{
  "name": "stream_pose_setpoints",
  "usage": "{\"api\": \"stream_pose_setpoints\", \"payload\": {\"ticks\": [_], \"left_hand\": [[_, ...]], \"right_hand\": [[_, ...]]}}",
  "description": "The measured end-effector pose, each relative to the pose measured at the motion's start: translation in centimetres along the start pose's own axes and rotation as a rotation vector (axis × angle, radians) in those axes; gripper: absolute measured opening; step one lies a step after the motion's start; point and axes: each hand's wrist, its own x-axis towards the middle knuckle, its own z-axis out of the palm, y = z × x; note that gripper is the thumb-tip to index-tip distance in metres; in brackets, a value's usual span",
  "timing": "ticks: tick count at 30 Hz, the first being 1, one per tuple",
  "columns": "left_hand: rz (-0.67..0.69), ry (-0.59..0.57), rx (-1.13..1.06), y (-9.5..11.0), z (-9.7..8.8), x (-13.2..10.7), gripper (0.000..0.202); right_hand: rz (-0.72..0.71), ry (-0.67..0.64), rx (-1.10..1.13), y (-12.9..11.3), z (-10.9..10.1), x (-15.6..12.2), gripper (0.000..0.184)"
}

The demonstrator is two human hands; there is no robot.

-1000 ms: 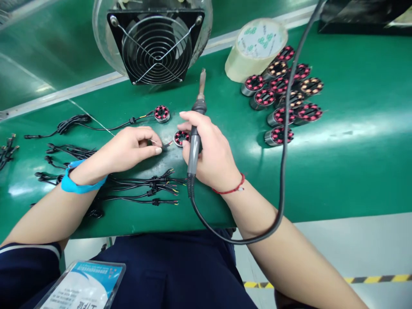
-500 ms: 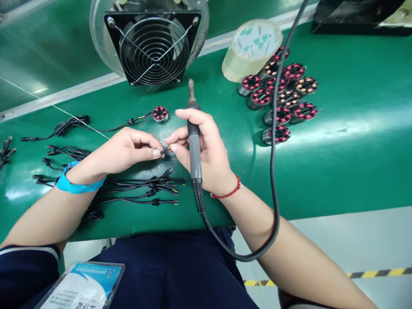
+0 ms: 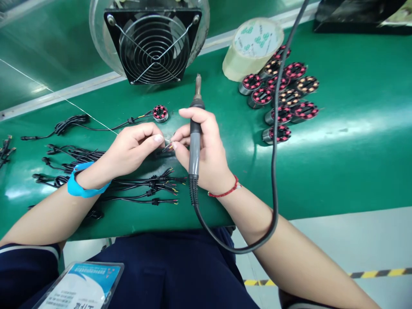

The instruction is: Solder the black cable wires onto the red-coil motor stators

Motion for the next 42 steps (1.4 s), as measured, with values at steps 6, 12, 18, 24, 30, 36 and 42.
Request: {"api": "stream_pose_setpoints", "payload": {"ticks": [6, 12, 18, 24, 30, 36, 42], "left_hand": [[0.086, 0.002, 0.115, -0.3, 0.1, 0.1, 0.027], [-0.03, -0.139, -0.104, -0.4, 0.0, 0.2, 0.022], [-0.27, -0.172, -0.396, 0.5, 0.1, 0.3, 0.009], [-0.267, 0.009, -0.182, -0.9, 0.2, 1.3, 0.013], [-0.204, 0.078, -0.096, -2.2, 0.4, 2.1, 0.016], [-0.168, 0.099, -0.057, -2.0, 0.5, 2.2, 0.016], [-0.169, 0.101, -0.012, -1.9, 0.5, 2.3, 0.016]], "right_hand": [[-0.027, 0.012, 0.047, 0.0, 0.1, -0.1, 0.044], [-0.066, 0.014, 0.044, -0.3, 0.2, -0.1, 0.04], [-0.11, -0.023, -0.013, -0.1, 0.3, -0.1, 0.041], [-0.024, 0.067, -0.215, -0.5, -0.6, -0.2, 0.039], [0.005, 0.069, -0.41, -2.2, -1.8, -1.9, 0.032], [-0.145, 0.317, -0.49, -1.7, -1.8, -4.2, 0.027], [-0.048, 0.308, -0.526, -0.7, -2.5, -5.1, 0.024]]}}
